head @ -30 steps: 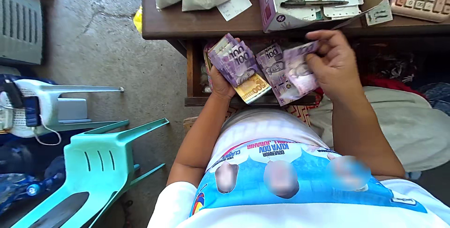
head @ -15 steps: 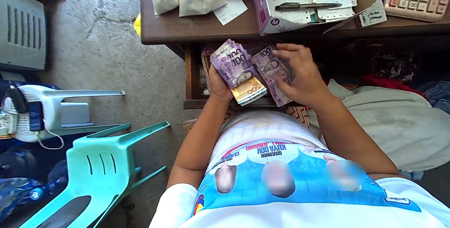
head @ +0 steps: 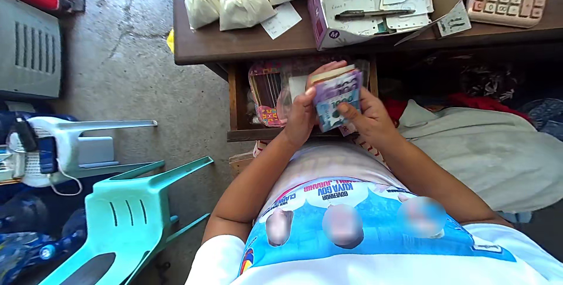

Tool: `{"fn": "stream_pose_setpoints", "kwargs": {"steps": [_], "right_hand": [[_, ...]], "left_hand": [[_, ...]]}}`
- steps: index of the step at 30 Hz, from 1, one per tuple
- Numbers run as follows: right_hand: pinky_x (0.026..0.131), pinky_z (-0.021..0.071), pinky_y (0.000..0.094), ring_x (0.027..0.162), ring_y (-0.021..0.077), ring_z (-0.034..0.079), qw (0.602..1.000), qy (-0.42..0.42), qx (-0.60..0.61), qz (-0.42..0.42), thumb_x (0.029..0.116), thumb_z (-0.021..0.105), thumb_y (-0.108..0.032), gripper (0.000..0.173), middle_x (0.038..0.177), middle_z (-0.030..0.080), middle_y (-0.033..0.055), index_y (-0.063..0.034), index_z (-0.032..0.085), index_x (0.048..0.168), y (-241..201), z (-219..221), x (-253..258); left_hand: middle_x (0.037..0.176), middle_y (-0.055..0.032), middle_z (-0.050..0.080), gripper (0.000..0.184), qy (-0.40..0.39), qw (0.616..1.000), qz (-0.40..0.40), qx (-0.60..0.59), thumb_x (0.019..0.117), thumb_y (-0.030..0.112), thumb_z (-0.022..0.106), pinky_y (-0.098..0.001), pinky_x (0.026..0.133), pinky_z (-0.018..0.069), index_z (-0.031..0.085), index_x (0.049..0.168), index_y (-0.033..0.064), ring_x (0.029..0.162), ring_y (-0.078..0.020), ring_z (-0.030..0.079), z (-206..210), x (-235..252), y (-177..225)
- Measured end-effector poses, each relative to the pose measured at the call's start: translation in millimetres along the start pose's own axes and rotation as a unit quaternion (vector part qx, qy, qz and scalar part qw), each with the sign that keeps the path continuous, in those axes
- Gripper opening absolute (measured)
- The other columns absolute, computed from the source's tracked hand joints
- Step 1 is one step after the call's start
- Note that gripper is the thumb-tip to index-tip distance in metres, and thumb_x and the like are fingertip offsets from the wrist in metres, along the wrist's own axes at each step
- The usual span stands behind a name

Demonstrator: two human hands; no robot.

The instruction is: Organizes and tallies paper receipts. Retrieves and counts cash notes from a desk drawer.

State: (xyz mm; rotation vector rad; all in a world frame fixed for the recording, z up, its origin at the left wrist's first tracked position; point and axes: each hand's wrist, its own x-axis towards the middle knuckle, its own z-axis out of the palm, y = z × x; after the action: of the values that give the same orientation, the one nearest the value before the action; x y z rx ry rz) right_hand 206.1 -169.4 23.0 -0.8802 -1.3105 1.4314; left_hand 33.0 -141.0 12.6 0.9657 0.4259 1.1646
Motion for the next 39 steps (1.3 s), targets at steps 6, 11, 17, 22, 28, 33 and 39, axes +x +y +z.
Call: {"fn": "stream_pose_setpoints", "kwargs": {"steps": [6,11,17,22,28,33,39], "right_hand": [[0.095,0.0581,0.0327,0.106,0.0109,0.069,0.969,0.211,0.124,0.029,0.1058,0.056,-0.026,0.022,0.114,0.070,-0.0042,-0.0192,0.056,0.127,-15,-63,-18],[0.087,0.0595,0.0284,0.099,0.0103,0.070,0.949,0.284,0.118,0.065,0.1091,0.046,-0.026,0.021,0.112,0.069,-0.0018,-0.0170,0.053,0.127,-3,-78,-36],[0.100,0.0553,0.0320,0.110,0.0113,0.067,0.942,0.294,0.143,0.080,0.1076,0.050,-0.018,0.022,0.117,0.069,0.0000,-0.0115,0.054,0.128,11,-65,-36],[0.091,0.0596,0.0320,0.103,0.0125,0.070,0.926,0.372,0.031,0.051,0.1067,0.053,-0.018,0.028,0.115,0.068,0.0013,-0.0074,0.049,0.132,18,-72,-31],[0.091,0.0585,0.0259,0.100,0.0052,0.069,0.920,0.348,-0.177,0.012,0.0990,0.065,-0.014,0.033,0.110,0.069,0.0019,0.0004,0.055,0.127,31,-79,-24],[0.087,0.0596,0.0281,0.096,0.0073,0.071,0.917,0.313,-0.235,0.080,0.0971,0.067,-0.021,0.037,0.109,0.071,0.0073,-0.0007,0.058,0.127,30,-74,-15],[0.087,0.0600,0.0261,0.095,0.0058,0.071,0.950,0.263,-0.133,0.105,0.0960,0.069,-0.014,0.037,0.109,0.070,0.0044,-0.0006,0.056,0.129,21,-58,-7]], "left_hand": [[0.134,-0.0120,0.054,0.047,0.251,0.940,-0.220,0.070,0.1065,0.031,0.034,-0.0376,0.094,0.0555,0.048,0.141,0.0027,0.110,-0.0202,0.064,2,-9,15],[0.138,-0.0165,0.043,0.061,0.249,0.916,-0.307,0.064,0.0991,0.019,0.049,-0.0386,0.087,0.0577,0.025,0.154,0.0099,0.107,-0.0244,0.063,17,-3,5],[0.153,-0.0226,0.036,0.086,0.279,0.918,-0.252,0.126,0.0880,-0.004,0.069,-0.0457,0.093,0.0563,0.020,0.157,0.0087,0.125,-0.0318,0.055,13,18,-46],[0.143,-0.0167,0.051,0.091,0.256,0.941,-0.206,0.084,0.0892,-0.016,0.056,-0.0383,0.089,0.0577,0.011,0.162,0.0160,0.109,-0.0217,0.066,15,20,-27],[0.114,-0.0140,0.069,0.041,0.128,0.874,0.016,0.468,0.0913,-0.009,0.043,-0.0302,0.086,0.0545,0.073,0.117,0.0012,0.101,-0.0153,0.065,3,22,3],[0.079,-0.0119,0.071,0.032,-0.187,0.715,-0.149,0.657,0.0983,0.019,0.047,-0.0576,0.070,0.0508,0.076,0.092,0.0071,0.080,-0.0316,0.070,16,38,24],[0.089,-0.0183,0.069,0.068,-0.193,0.601,-0.279,0.724,0.0998,0.065,0.044,-0.0605,0.073,0.0508,0.070,0.092,0.0029,0.092,-0.0382,0.069,53,61,5]]}}
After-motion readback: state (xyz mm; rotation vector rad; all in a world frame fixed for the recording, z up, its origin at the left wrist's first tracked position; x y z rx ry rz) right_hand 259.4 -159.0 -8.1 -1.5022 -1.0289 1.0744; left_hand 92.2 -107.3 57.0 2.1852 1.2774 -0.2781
